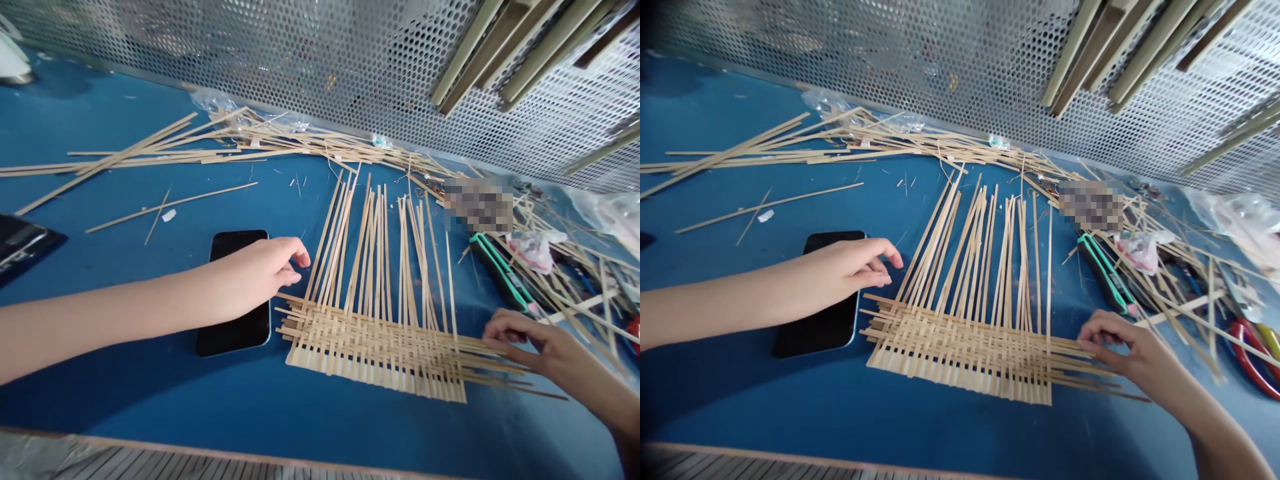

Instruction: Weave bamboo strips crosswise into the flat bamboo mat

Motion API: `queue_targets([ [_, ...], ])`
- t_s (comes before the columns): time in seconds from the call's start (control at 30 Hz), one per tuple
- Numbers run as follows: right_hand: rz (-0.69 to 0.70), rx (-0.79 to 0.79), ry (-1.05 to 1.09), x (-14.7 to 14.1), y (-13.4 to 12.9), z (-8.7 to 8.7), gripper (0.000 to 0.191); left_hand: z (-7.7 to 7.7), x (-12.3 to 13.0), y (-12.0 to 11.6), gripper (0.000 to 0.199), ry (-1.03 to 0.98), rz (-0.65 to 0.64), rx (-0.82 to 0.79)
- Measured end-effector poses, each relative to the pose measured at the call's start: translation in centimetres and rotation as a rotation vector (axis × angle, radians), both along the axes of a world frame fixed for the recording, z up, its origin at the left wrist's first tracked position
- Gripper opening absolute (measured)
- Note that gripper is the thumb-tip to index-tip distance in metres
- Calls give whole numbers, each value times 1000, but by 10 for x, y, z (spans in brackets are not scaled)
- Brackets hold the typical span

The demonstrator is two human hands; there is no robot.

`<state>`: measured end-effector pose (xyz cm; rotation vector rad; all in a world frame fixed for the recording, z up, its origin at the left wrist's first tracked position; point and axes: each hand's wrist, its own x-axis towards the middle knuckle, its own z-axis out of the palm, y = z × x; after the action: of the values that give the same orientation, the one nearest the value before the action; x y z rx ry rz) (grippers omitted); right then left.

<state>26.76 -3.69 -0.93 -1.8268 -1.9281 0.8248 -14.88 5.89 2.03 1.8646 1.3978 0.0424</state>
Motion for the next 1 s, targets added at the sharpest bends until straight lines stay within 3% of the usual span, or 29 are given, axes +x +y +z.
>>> queue_targets([
  [0.1, -1, -30, -18, 0, 1, 1, 43, 2, 5, 5, 33, -169, 91, -244],
  [0.17, -1, -31, -25, 0, 1, 0, 43, 5, 7, 8, 41, -239, 120, -323],
  [0.37, -18, 45, -40, -4, -1, -4, 51, 1, 6, 16, 42, -245, 48, -284],
  [0.47, -13, 37, -26, -1, 0, -5, 46, -7, 5, 19, 41, -227, -21, -277],
  [0.6, 15, 27, 11, 3, 1, -5, 37, -11, 7, 20, 33, -250, -11, -298],
  [0.8, -21, 49, 29, 0, -1, -7, 49, -16, 7, 20, 36, -330, -74, -359],
  [1.0, -38, 69, 30, -3, 0, -7, 46, -19, 9, 18, 50, -345, 21, -492],
])
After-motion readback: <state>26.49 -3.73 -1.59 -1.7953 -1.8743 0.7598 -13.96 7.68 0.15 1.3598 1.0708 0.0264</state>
